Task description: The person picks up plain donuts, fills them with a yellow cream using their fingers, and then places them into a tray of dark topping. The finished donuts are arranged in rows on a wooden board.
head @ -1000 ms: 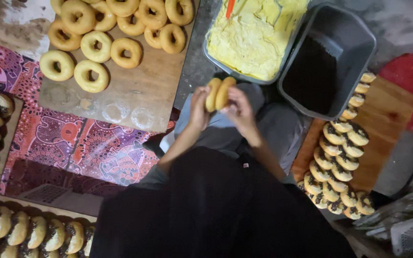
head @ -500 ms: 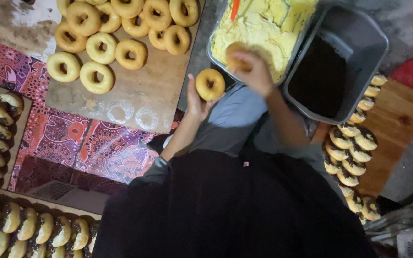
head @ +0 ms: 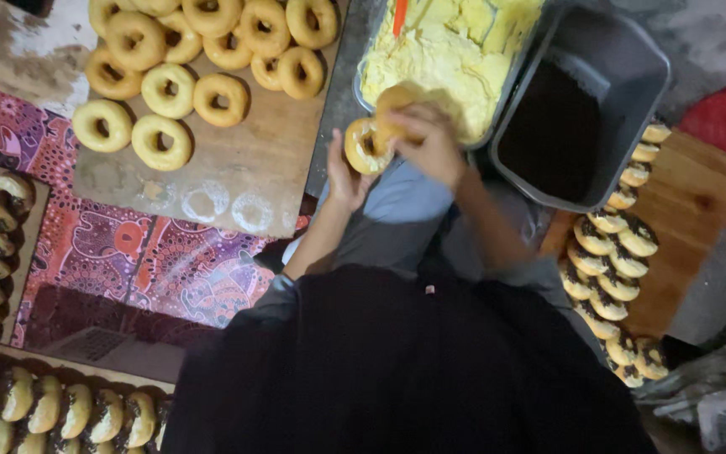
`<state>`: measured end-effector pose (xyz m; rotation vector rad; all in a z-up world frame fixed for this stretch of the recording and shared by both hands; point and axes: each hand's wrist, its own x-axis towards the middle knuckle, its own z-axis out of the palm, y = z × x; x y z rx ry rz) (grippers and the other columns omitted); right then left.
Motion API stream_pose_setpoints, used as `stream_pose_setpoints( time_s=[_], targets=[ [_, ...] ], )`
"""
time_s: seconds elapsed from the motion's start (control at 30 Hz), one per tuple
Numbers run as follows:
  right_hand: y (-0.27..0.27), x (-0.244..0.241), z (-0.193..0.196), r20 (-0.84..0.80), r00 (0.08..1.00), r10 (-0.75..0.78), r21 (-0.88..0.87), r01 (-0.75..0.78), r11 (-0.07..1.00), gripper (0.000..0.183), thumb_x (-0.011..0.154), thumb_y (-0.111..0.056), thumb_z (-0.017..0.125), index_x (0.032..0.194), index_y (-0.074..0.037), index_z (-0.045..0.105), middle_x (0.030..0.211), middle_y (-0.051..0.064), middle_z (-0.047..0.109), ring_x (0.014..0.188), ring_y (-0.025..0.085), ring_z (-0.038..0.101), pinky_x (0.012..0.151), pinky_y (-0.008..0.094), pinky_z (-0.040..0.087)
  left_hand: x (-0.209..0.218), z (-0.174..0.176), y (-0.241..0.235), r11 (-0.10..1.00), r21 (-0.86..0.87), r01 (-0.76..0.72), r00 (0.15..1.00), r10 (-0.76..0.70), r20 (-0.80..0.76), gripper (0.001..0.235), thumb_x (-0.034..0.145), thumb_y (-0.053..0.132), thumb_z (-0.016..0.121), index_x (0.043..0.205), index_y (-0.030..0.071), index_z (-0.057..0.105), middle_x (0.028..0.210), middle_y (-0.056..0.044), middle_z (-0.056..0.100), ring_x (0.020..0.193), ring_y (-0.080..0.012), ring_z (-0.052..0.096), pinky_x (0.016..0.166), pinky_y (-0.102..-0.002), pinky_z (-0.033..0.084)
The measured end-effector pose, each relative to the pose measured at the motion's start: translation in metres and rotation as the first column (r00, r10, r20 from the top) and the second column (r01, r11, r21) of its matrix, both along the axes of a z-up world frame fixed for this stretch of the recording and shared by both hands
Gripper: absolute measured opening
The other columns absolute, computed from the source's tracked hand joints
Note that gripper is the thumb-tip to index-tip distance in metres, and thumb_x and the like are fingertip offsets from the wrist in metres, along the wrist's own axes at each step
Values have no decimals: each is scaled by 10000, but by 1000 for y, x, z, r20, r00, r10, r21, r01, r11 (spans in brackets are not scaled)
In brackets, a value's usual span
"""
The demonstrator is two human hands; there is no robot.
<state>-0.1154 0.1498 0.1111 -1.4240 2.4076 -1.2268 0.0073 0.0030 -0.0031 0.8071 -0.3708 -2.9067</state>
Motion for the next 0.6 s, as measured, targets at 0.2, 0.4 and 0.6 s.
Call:
stream_pose_setpoints(
  time_s=[0.2, 0.4, 0.6],
  targets=[
    [-8, 15, 27, -13, 999, -46, 95, 47, 994, 402, 861, -142, 836, 1254, -118, 756, 1167, 80, 695, 1154, 298, 627, 1044, 423, 495, 3, -4, 7, 1000, 15, -5, 993, 7, -115, 522, 1019, 370, 435, 1334, -15, 591, 1225, -168, 682, 1090, -297, 694, 922, -424, 597],
    [5, 38, 39, -29, 993, 111, 0, -111, 994, 467, 815, -127, 823, 1272, -98, 729, 1174, 125, 683, 1155, 320, 611, 1051, 447, 463, 19, 29, 13, 999, 18, -50, 984, 52, -170, 608, 1055, 489, 393, 1376, 3, 568, 1290, -173, 654, 1151, -301, 674, 969, -441, 578],
    [23, 57, 52, -47, 995, 88, 49, -86, 995, 467, 817, -146, 840, 1276, -137, 749, 1144, 84, 696, 1157, 290, 626, 1070, 432, 492, 23, 51, 6, 997, -30, -66, 985, 60, -161, 595, 1077, 507, 374, 1413, 40, 527, 1340, -132, 635, 1219, -280, 644, 1027, -453, 560]
  ],
)
